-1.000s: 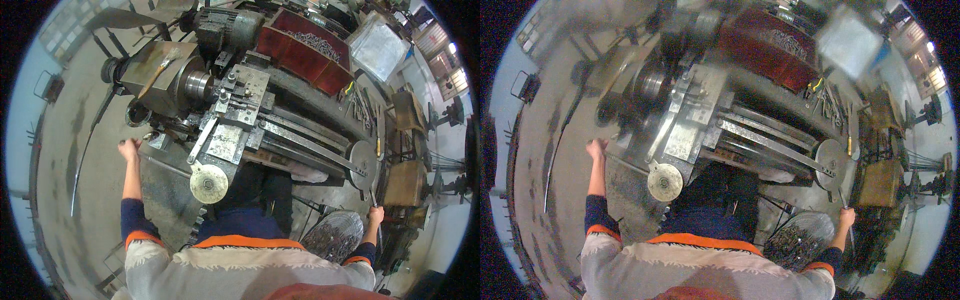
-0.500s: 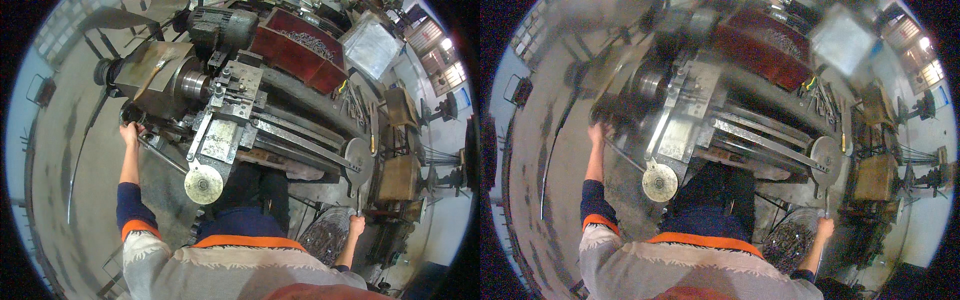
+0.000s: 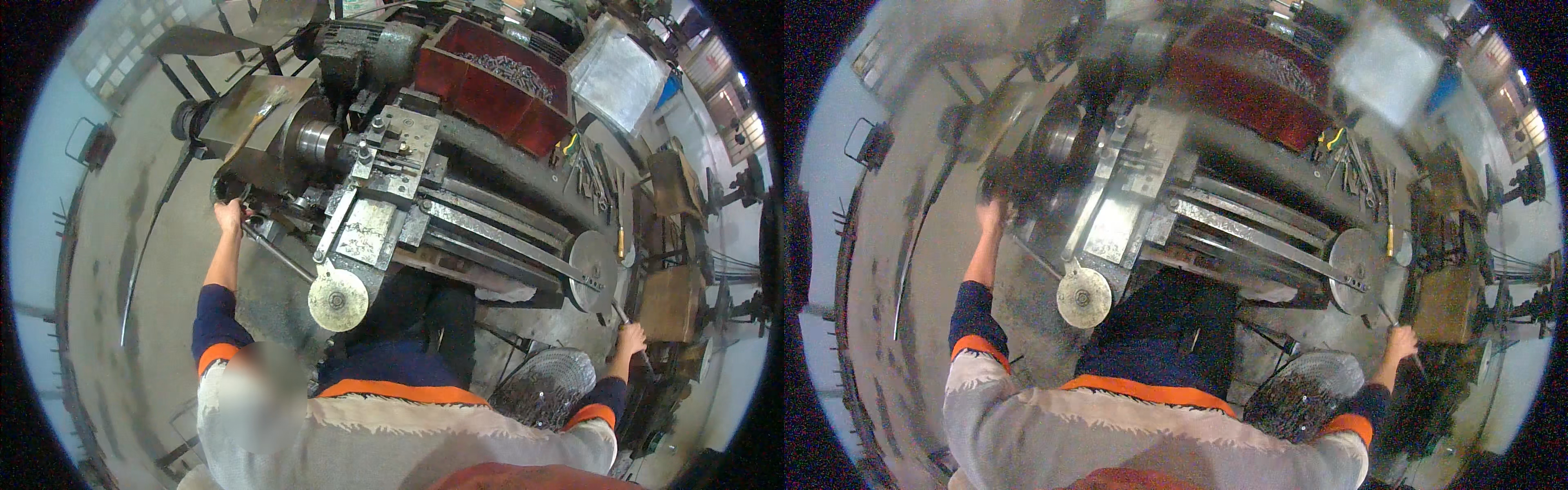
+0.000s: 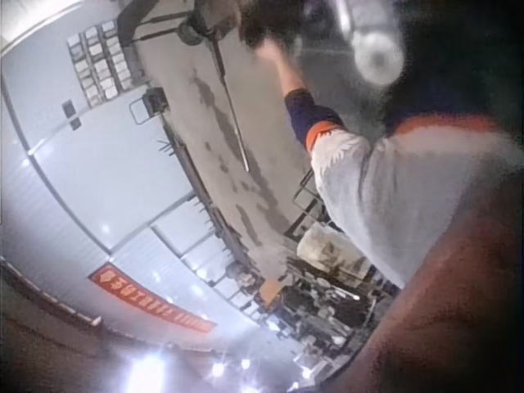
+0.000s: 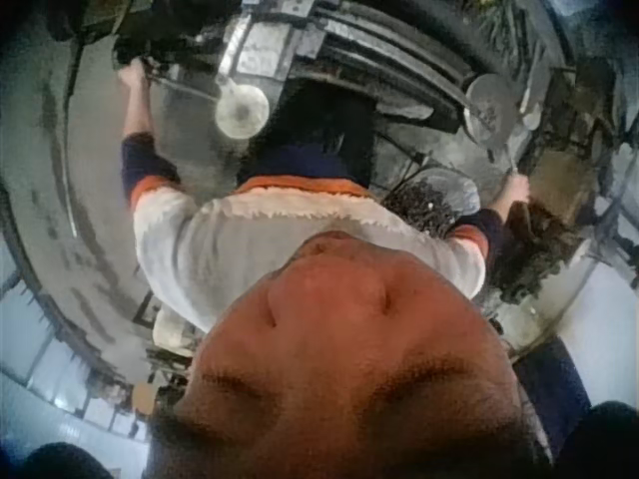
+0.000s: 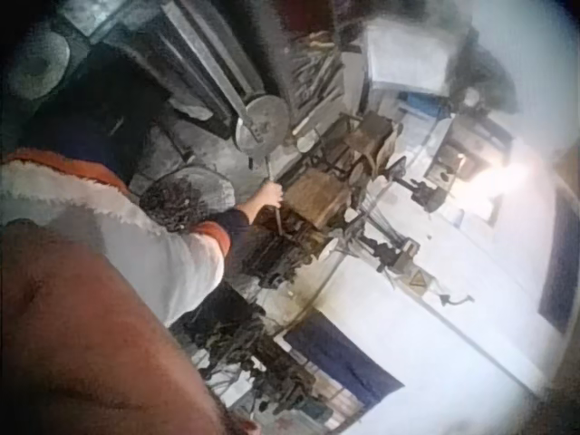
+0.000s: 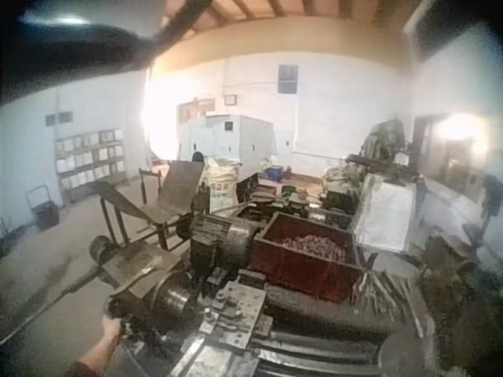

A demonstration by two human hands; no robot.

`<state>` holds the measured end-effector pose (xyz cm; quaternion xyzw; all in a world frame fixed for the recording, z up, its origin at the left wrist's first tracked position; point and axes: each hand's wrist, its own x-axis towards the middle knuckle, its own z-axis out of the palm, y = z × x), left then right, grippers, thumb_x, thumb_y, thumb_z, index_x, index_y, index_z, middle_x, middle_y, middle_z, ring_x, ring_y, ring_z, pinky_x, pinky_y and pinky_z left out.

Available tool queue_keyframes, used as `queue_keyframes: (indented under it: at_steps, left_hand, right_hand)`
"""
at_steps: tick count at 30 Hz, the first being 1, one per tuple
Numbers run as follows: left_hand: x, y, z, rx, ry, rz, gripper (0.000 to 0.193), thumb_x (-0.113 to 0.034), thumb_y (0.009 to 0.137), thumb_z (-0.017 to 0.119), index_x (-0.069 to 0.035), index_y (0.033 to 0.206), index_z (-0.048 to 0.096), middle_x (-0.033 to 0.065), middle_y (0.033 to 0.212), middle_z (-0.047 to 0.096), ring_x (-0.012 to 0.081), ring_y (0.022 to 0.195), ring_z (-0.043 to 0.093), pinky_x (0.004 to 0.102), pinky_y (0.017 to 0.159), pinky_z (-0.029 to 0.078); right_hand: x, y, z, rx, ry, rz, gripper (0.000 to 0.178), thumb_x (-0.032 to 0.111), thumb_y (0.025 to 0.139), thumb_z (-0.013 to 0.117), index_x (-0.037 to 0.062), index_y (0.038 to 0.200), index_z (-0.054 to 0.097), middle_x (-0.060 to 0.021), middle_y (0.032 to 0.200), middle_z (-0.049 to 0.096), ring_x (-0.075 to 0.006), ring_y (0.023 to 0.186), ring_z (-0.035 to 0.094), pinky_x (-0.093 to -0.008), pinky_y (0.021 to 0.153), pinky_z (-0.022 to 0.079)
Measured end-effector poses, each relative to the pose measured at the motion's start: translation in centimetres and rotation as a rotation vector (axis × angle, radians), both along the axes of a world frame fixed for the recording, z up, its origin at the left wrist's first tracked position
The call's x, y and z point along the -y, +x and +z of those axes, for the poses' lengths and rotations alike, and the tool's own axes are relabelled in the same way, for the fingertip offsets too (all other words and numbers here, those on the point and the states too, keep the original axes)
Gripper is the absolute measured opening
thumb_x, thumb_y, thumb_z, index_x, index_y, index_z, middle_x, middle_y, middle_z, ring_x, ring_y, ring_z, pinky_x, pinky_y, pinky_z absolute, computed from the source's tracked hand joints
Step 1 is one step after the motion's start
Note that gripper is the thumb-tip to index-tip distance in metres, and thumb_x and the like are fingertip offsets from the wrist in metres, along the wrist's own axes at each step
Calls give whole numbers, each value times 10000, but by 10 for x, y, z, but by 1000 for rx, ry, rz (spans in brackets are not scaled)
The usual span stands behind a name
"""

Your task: The person operates a metal lathe, repeatedly loading small cylindrical metal pieces into the chuck, adjusting controls, and removing finished pieces. The person places the finished pieces into a metal basket on the floor.

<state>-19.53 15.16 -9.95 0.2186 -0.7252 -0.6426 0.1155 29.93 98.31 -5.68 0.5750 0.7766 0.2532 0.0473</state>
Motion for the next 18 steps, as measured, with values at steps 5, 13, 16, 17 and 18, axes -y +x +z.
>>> queue_keyframes:
  at_steps: [5, 13, 16, 17, 18]
  left_hand:
    - [4, 10, 8, 29, 86, -169, 286, -154, 820, 572, 24, 981, 417, 156, 729, 584, 226, 491, 597, 321, 437, 519]
    - [107, 6, -95, 241, -1000, -406, 522, -426, 762, 590, -9, 1075, 567, 191, 941, 630, 336, 870, 611, 400, 774, 467]
    - [68, 5, -80, 334, -1229, -568, 493, -458, 757, 586, -27, 994, 612, 196, 911, 634, 368, 876, 599, 426, 767, 465]
    - [64, 3, -82, 350, -1278, -566, 488, -461, 755, 590, -22, 967, 619, 204, 904, 632, 373, 869, 599, 432, 762, 466]
    - [58, 2, -84, 365, -1325, -562, 485, -463, 753, 593, -17, 939, 627, 213, 897, 630, 378, 862, 599, 437, 757, 467]
  right_hand:
    - [9, 12, -25, -82, 112, -6, 512, 325, 756, 525, 102, 1215, 480, -106, 1194, 515, -294, 1128, 465, -513, 837, 408]
    - [143, 47, -72, -347, -118, 271, 796, 259, 578, 711, 88, 1292, 402, -212, 1300, 416, -368, 1148, 441, -431, 926, 394]
    - [163, 38, -77, -444, -138, 373, 582, 198, 576, 654, 67, 1136, 560, -224, 1178, 521, -357, 1065, 513, -402, 878, 433]
    - [165, 30, -76, -496, -224, 358, 548, 192, 577, 644, 65, 1107, 580, -218, 1136, 545, -348, 1027, 535, -393, 859, 442]
    - [173, 15, -63, -548, -308, 344, 516, 187, 579, 633, 62, 1078, 600, -211, 1094, 570, -340, 989, 557, -383, 840, 451]
